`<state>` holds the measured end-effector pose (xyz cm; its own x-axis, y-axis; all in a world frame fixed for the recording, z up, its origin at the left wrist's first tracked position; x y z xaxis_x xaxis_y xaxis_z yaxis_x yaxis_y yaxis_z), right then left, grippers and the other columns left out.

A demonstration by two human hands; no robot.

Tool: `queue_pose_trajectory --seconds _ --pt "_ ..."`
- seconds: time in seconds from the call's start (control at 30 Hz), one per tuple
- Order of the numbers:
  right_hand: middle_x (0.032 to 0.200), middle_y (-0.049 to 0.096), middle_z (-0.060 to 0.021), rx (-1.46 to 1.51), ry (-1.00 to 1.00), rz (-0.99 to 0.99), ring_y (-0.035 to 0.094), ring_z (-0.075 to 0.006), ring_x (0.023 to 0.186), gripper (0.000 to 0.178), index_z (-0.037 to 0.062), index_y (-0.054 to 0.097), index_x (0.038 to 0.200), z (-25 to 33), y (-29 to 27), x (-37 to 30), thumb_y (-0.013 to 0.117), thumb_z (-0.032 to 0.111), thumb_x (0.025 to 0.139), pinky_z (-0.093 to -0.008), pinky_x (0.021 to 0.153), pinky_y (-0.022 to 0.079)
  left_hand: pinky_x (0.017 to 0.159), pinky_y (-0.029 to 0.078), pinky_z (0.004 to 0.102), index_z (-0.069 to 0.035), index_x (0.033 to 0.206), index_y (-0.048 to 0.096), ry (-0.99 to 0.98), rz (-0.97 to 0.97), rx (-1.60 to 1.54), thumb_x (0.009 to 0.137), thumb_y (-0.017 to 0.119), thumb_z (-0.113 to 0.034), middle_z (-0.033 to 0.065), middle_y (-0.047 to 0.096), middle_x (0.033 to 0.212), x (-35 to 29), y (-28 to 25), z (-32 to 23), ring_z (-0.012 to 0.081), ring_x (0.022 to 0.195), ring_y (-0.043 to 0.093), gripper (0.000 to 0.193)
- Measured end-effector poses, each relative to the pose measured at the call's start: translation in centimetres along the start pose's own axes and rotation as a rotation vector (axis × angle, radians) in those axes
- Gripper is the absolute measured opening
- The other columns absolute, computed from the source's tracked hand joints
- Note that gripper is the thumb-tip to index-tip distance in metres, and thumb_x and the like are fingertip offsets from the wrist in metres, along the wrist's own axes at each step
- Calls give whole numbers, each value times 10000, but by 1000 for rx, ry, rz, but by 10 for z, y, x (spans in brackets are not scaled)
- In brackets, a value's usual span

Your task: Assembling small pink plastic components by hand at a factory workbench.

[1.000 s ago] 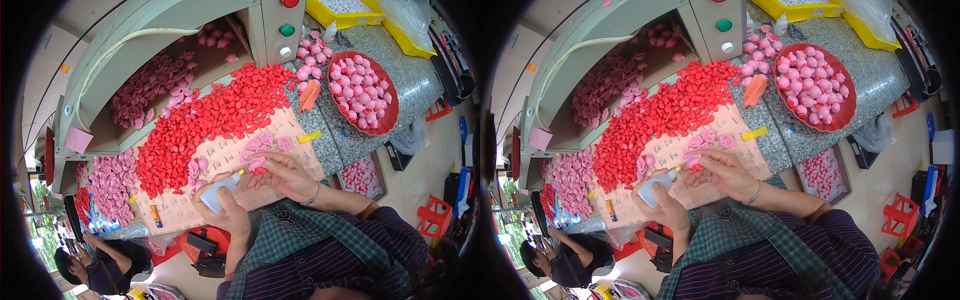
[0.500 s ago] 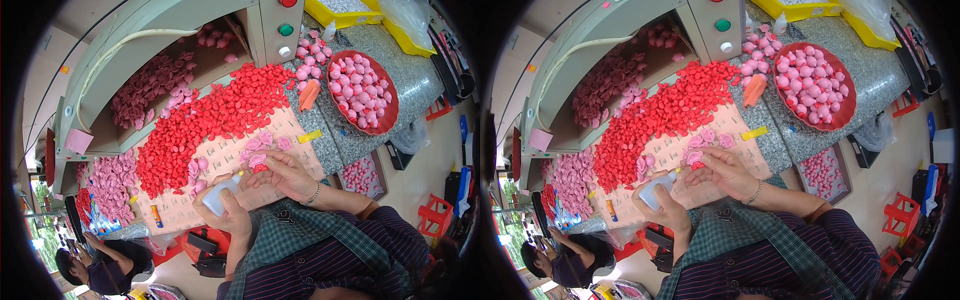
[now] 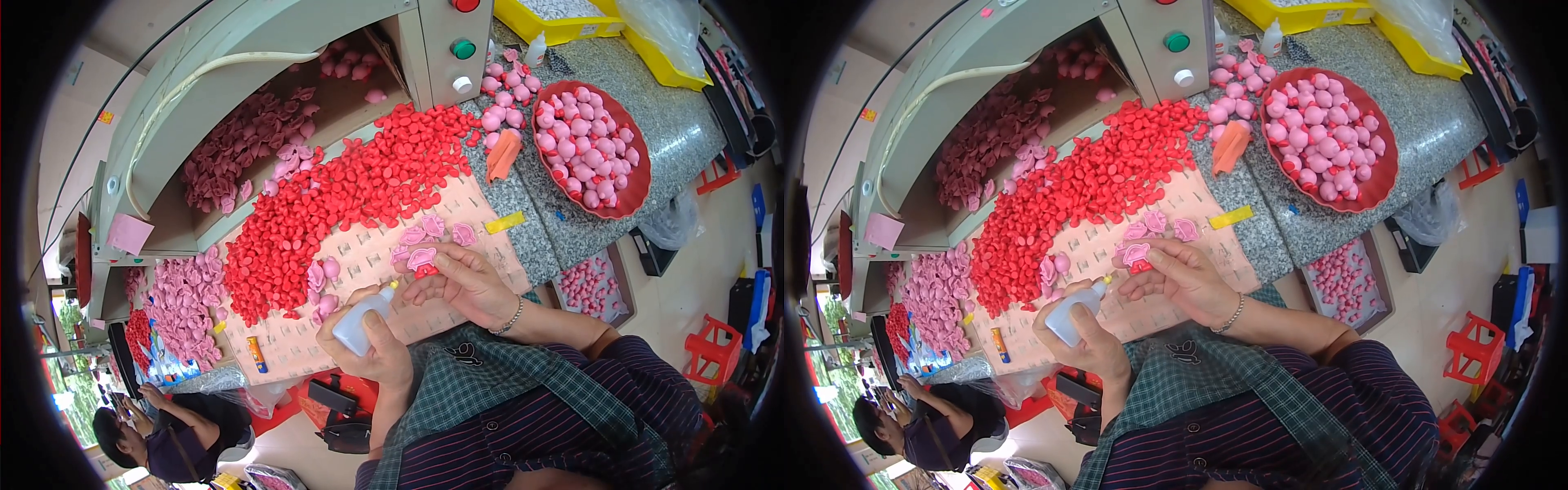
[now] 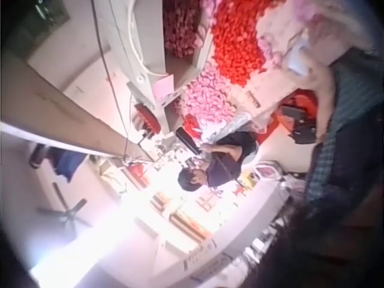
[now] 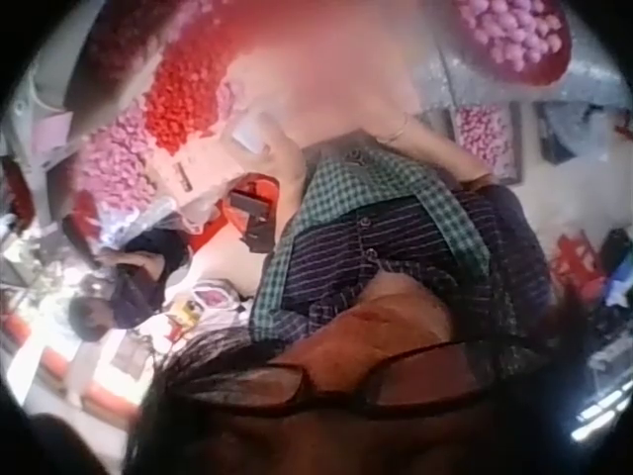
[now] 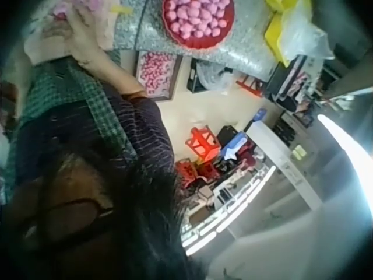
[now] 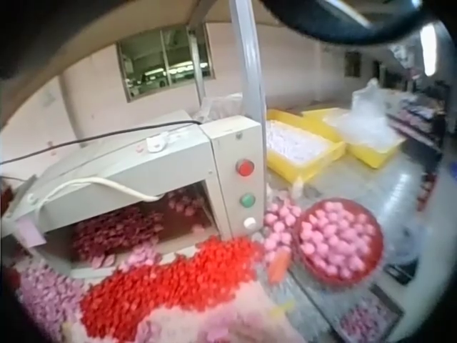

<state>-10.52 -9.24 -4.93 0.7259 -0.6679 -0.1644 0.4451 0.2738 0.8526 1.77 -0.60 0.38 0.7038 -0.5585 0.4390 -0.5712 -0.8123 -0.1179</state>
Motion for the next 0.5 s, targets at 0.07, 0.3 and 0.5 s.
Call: queue_pose_trajectory --seconds 0.07,0.3,0.5 --pt "1303 577 -223 3 -3 7 677 -279 998 373 6 477 1346 0 0 0 460 216 1037 -402 870 538 752 556 339 -15 1109 408 5 -3 3 959 519 -117 218 649 945 0 0 0 256 878 642 212" --pt "1307 574 -222 1 -16 13 676 -279 1004 368 12 476 1348 0 1 -1 456 211 1039 -403 866 537 752 551 334 -17 1114 406 -4 13 -3 950 532 -94 217 649 949 0 0 0 246 878 638 221" --pt "1312 570 -223 -7 -16 19 675 -284 1013 361 27 478 1351 -1 -2 0 461 206 1037 -403 866 539 770 550 344 -13 1137 402 19 12 -8 949 524 -84 223 648 950 -2 2 0 251 887 637 235"
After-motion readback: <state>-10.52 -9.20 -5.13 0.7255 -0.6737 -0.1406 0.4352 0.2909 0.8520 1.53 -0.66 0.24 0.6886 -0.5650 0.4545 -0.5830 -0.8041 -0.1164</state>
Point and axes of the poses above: each hand's wrist, its own x-axis towards the middle knuckle, its own y-axis out of the palm, z = x × y, the point moved 2 cm from there along x, towards the middle knuckle
